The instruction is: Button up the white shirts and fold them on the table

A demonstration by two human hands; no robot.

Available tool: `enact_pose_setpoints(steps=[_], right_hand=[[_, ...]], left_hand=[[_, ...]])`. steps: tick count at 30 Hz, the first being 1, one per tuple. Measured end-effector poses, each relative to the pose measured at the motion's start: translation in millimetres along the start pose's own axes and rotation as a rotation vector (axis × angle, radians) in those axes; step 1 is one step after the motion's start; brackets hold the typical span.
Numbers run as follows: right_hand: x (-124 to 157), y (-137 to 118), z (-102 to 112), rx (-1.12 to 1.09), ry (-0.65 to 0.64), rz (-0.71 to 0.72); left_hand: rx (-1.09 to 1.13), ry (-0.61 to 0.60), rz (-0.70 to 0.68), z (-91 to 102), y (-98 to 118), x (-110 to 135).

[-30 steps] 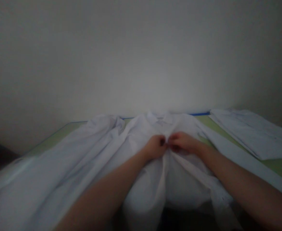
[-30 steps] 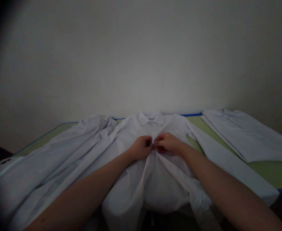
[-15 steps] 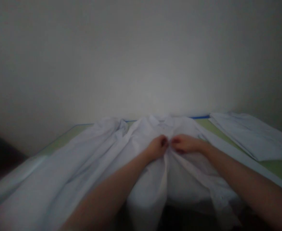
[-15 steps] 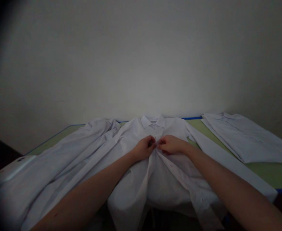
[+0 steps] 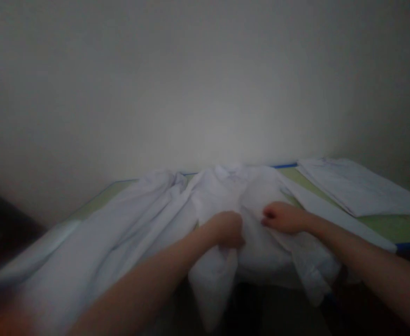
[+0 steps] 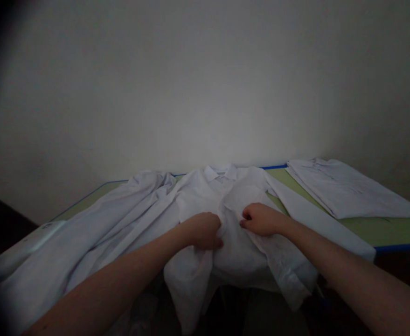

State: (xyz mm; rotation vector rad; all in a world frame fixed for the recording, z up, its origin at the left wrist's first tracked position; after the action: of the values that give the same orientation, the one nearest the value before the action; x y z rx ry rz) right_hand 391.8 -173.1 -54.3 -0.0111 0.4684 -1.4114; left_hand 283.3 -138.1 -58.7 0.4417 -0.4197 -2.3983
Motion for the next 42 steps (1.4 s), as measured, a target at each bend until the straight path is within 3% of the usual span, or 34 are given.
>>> enact_pose_setpoints(steps=[3, 6, 9, 12, 15, 20, 27, 33, 42], right_hand=[[8.0, 6.9, 12.4, -0.096, 0.025, -0.082], [19.3, 10.4, 23.6, -0.307, 0.037, -0.172], [26.9, 10.0, 32.0, -0.484, 0.097, -0.251], [30.0, 5.7, 36.3, -0.471, 0.201, -0.277], [33.5, -3.7, 32.1, -0.408, 0.255, -0.256], [44.8, -11.0, 14.8, -0.486, 0.303, -0.274], [48.9, -24.5, -2.1, -0.470, 0.395, -0.263], [47.0, -29.0, -6.6, -0.468, 0.457, -0.265], [50.3, -29.8, -11.9, -0.506, 0.467, -0.291]], left_hand=[[0.074, -0.138, 0.050, -6.9, -10.9, 9.7], [0.498, -0.217, 0.236, -8.3, -25.9, 20.6], [0.960, -0.237, 0.393, -15.4, -27.9, 32.4], [1.171, -0.234, 0.512, -29.3, -25.9, 43.2], [1.136, -0.138, 0.541, -34.5, -27.8, 46.0], [0.852, 0.032, 0.469, -27.6, -31.8, 41.9], [0.683, 0.041, 0.440, -33.1, -24.7, 38.4], [0.569, 0.123, 0.358, -22.2, -23.8, 35.9], [0.606, 0.104, 0.300, -28.7, -21.1, 35.1]])
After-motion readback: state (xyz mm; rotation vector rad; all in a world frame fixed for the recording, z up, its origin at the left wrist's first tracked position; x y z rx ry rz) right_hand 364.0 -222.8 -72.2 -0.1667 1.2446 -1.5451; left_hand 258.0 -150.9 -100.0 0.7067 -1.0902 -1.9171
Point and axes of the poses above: each hand's wrist, its own x-axis away from the middle knuckle, its own z-axis out of the back of the hand, y = z × x, the point moved 10 cm from there along -x, towards the middle knuckle, and after that the axes turned 14 degrees about y, right-handed, at the moved point
